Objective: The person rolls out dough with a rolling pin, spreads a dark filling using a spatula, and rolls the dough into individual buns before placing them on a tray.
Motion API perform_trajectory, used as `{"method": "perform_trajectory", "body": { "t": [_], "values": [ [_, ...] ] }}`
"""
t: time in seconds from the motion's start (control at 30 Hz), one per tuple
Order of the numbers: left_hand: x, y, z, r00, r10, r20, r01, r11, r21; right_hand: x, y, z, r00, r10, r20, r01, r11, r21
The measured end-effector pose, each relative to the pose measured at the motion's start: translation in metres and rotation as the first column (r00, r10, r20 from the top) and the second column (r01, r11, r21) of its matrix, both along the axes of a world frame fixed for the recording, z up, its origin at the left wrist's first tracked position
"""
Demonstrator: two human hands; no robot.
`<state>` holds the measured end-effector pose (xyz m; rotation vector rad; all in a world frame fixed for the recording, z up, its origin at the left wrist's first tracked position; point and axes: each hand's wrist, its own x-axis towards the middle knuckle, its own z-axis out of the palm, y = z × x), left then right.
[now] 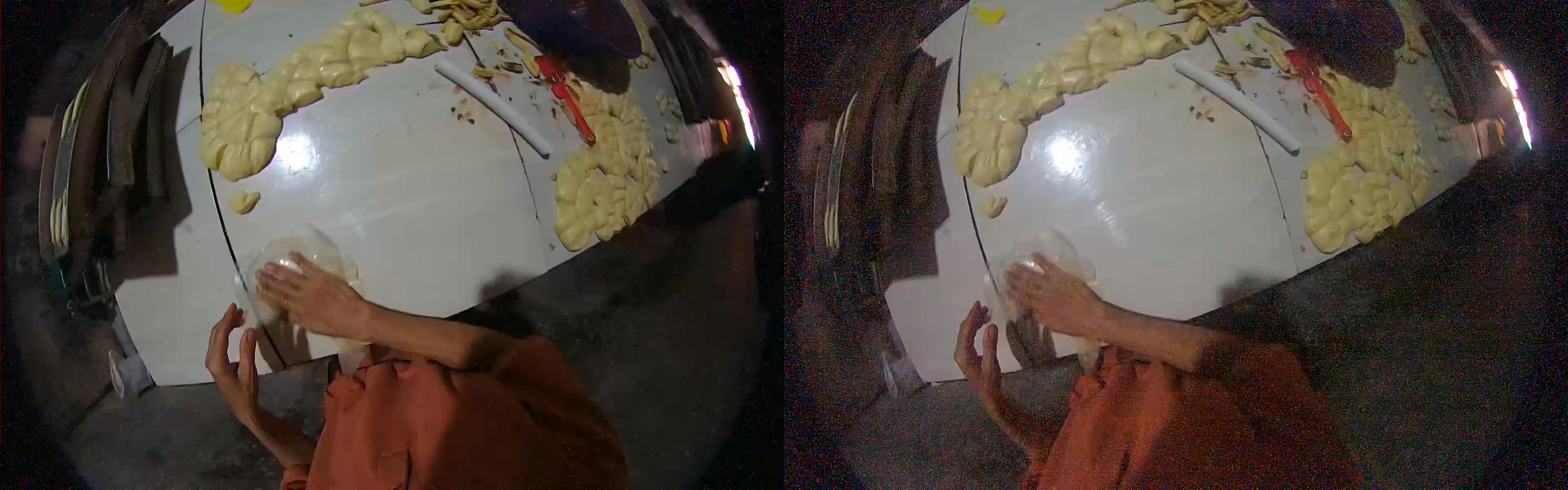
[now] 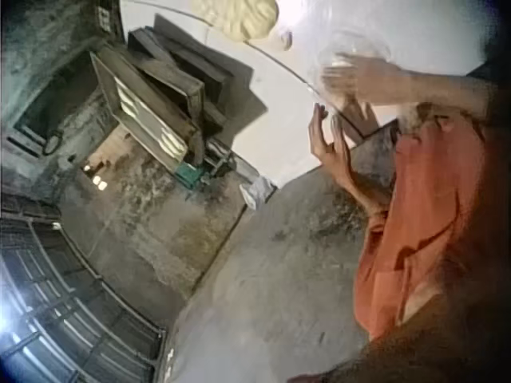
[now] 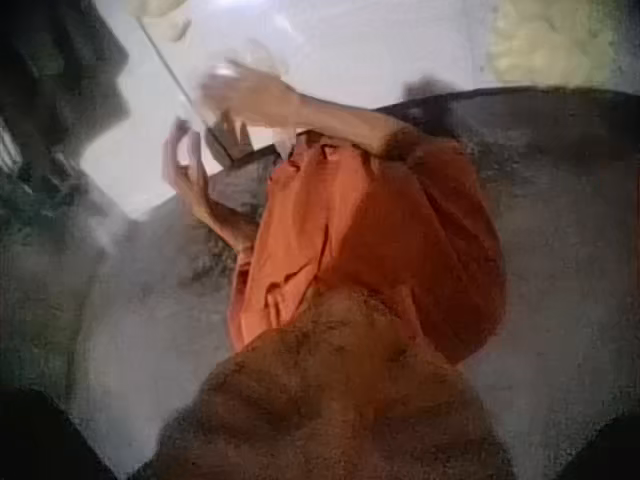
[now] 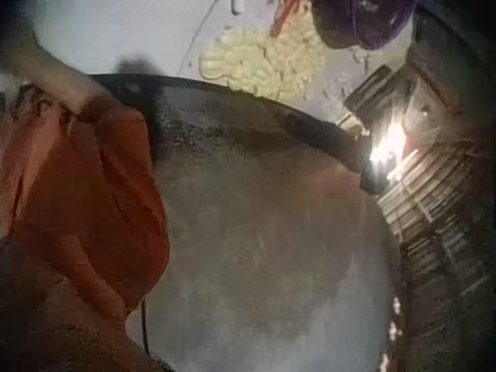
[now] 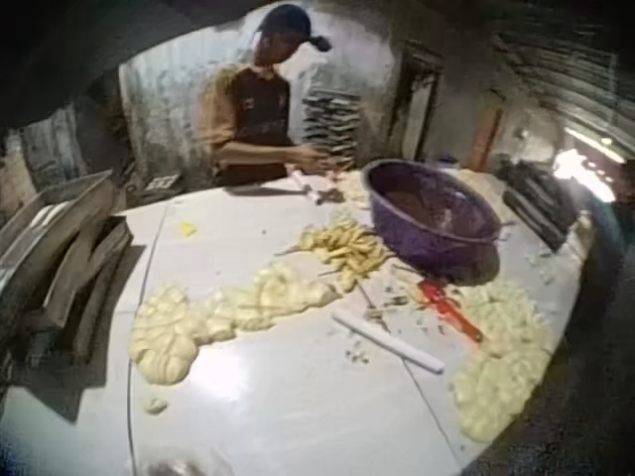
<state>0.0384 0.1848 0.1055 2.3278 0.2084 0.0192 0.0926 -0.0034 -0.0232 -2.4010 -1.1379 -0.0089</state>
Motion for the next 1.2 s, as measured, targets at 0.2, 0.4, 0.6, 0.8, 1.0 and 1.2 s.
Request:
{"method": "perform_trajectory", "body": {
  "t": [0.2,0.4,0.6,0.8,1.0,1.2],
  "values": [
    [-0.038,0.047,-0.012,0.959,0.283,0.004,-0.283,0.959,-0.007,0.005,-0.229,0.020,0.724,-0.669,0.168,0.676,0.639,-0.368],
    [-0.061,0.035,-0.021,0.946,0.312,-0.092,-0.316,0.948,-0.032,0.008,-0.243,-0.001,0.560,-0.796,0.231,0.815,0.479,-0.325],
    [-0.017,0.002,-0.004,0.999,0.020,-0.051,-0.019,1.000,0.018,0.061,-0.047,0.007,0.966,-0.258,0.012,0.259,0.965,-0.035],
    [-0.034,0.015,-0.007,0.986,0.133,-0.099,-0.134,0.991,0.000,-0.018,-0.168,0.026,0.990,-0.124,-0.073,0.117,0.989,-0.094],
    [-0.061,0.024,-0.012,0.946,0.303,-0.116,-0.305,0.952,0.007,0.040,-0.232,0.019,0.821,-0.558,0.124,0.553,0.720,-0.420],
    [-0.057,0.027,-0.014,0.949,0.308,-0.062,-0.313,0.941,-0.129,-0.019,0.058,0.023,0.979,0.202,-0.018,-0.202,0.979,-0.010]
  ]
}}
